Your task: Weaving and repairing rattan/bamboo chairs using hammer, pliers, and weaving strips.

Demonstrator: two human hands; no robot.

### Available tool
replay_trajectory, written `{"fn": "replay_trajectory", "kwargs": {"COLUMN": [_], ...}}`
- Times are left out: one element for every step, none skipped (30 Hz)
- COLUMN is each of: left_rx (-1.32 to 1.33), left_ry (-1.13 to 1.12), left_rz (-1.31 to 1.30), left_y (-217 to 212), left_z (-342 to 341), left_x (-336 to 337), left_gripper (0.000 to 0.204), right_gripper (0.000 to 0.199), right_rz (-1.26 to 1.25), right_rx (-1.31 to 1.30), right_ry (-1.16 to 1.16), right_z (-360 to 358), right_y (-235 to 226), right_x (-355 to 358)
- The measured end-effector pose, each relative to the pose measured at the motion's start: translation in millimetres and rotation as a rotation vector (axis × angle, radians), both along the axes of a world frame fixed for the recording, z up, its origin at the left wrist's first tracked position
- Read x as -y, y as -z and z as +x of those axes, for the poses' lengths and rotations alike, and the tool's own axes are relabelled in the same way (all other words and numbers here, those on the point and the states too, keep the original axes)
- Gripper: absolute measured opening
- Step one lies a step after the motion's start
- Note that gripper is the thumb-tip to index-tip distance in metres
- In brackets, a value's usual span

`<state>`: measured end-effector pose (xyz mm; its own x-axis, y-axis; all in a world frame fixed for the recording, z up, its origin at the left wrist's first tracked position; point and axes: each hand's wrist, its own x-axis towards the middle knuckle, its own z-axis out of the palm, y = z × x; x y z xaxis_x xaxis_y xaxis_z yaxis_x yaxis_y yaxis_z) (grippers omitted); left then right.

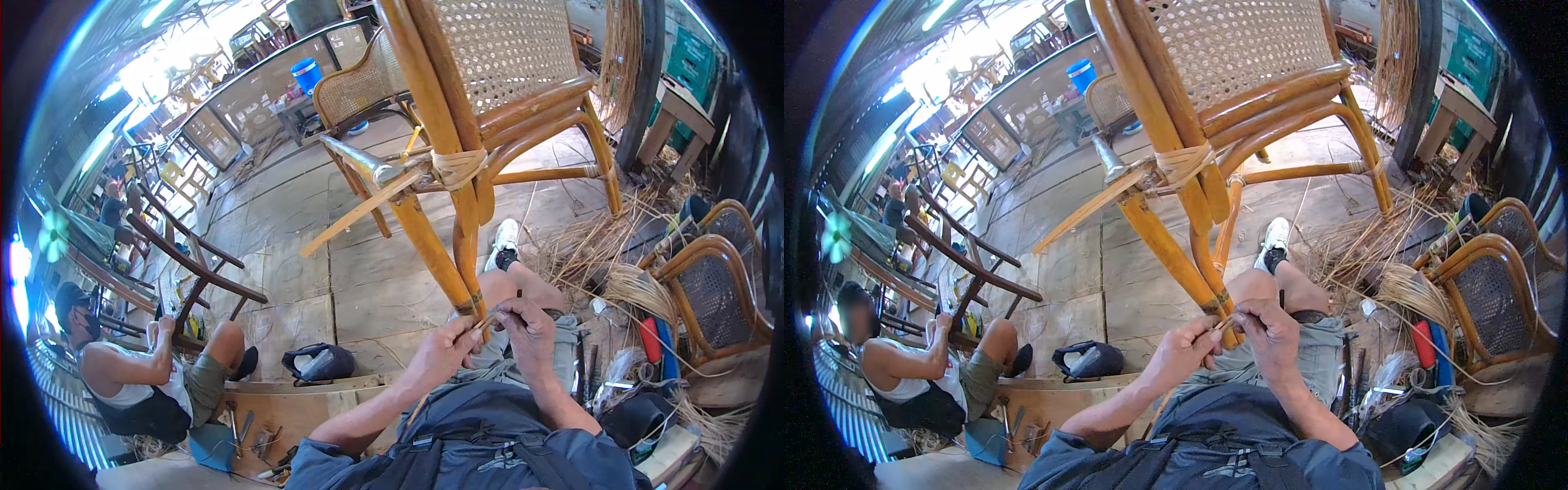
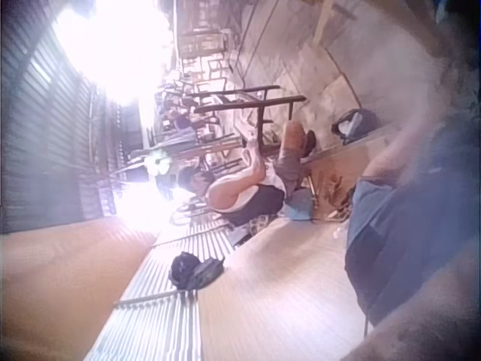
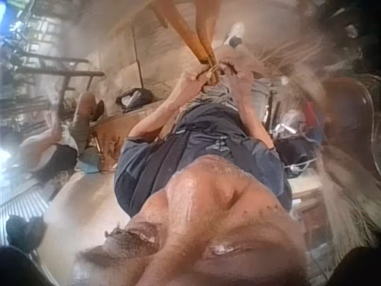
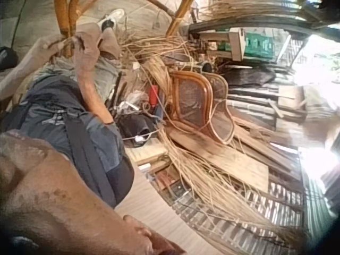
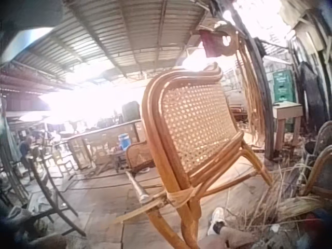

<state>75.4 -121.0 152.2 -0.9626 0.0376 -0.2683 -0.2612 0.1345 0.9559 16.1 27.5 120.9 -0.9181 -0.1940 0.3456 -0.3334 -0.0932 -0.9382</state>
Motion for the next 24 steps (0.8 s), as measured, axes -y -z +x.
{"fn": "replay_trajectory", "kwargs": {"left_rx": [-0.038,-0.076,-0.071,-0.236,-0.401,-0.393,-0.191,0.01,0.016,0.004,-0.008,-0.003,-0.01,-0.018,-0.014,-0.262,-0.513,-0.512,-0.508,-0.505,-0.508,-0.561,-0.615,-0.616], "left_ry": [-0.044,-0.089,-0.085,-0.06,-0.031,-0.03,-0.036,-0.045,-0.043,-0.078,-0.114,-0.116,-0.13,-0.144,-0.146,-0.094,-0.037,-0.038,-0.011,0.018,0.015,0.006,-0.003,-0.013], "left_rz": [-0.081,-0.163,-0.173,-0.276,-0.378,-0.389,-0.358,-0.325,-0.336,-0.266,-0.197,-0.209,-0.236,-0.263,-0.27,-0.501,-0.729,-0.731,-0.765,-0.797,-0.799,-0.815,-0.831,-0.832], "left_y": [-1,-1,7,15,20,21,5,-5,-3,-1,2,7,13,16,16,12,9,6,2,-1,-6,-10,-14,-20], "left_z": [2,4,3,-1,-3,-1,-2,-3,-3,-3,-2,-3,-5,-5,-6,-9,-11,-12,-13,-13,-14,-12,-10,-10], "left_x": [-3,-5,-2,2,5,6,2,-1,-3,-5,-6,-4,-2,0,1,2,2,1,1,-1,-3,-5,-7,-8], "left_gripper": [0.03,0.027,0.027,0.027,0.028,0.028,0.028,0.028,0.028,0.026,0.025,0.025,0.024,0.023,0.023,0.022,0.021,0.021,0.02,0.019,0.019,0.017,0.016,0.016], "right_gripper": [0.014,0.014,0.014,0.014,0.013,0.013,0.013,0.013,0.013,0.013,0.013,0.013,0.013,0.013,0.013,0.013,0.014,0.014,0.015,0.017,0.017,0.018,0.019,0.019], "right_rz": [-0.015,-0.031,-0.041,-0.037,-0.034,-0.045,-0.072,-0.099,-0.109,-0.141,-0.173,-0.185,-0.266,-0.346,-0.353,-0.366,-0.378,-0.38,-0.406,-0.432,-0.433,-0.474,-0.515,-0.511], "right_rx": [0.016,0.032,0.038,0.075,0.112,0.121,0.146,0.172,0.179,0.193,0.207,0.212,0.28,0.347,0.35,0.359,0.368,0.368,0.381,0.394,0.391,0.386,0.38,0.378], "right_ry": [-0.011,-0.022,-0.02,-0.031,-0.044,-0.046,-0.037,-0.028,-0.027,-0.06,-0.093,-0.096,-0.122,-0.147,-0.15,-0.154,-0.157,-0.159,-0.152,-0.145,-0.148,-0.159,-0.169,-0.177], "right_z": [0,0,-1,0,0,2,2,2,0,-1,-3,-4,-5,-5,-6,-7,-8,-9,-10,-11,-13,-15,-18,-20], "right_y": [0,1,5,11,15,15,14,13,16,18,19,19,19,20,22,23,24,23,22,20,15,9,2,-4], "right_x": [0,0,1,1,1,1,1,1,0,-2,-3,-3,-4,-5,-5,-5,-6,-7,-8,-9,-10,-10,-11,-11]}}
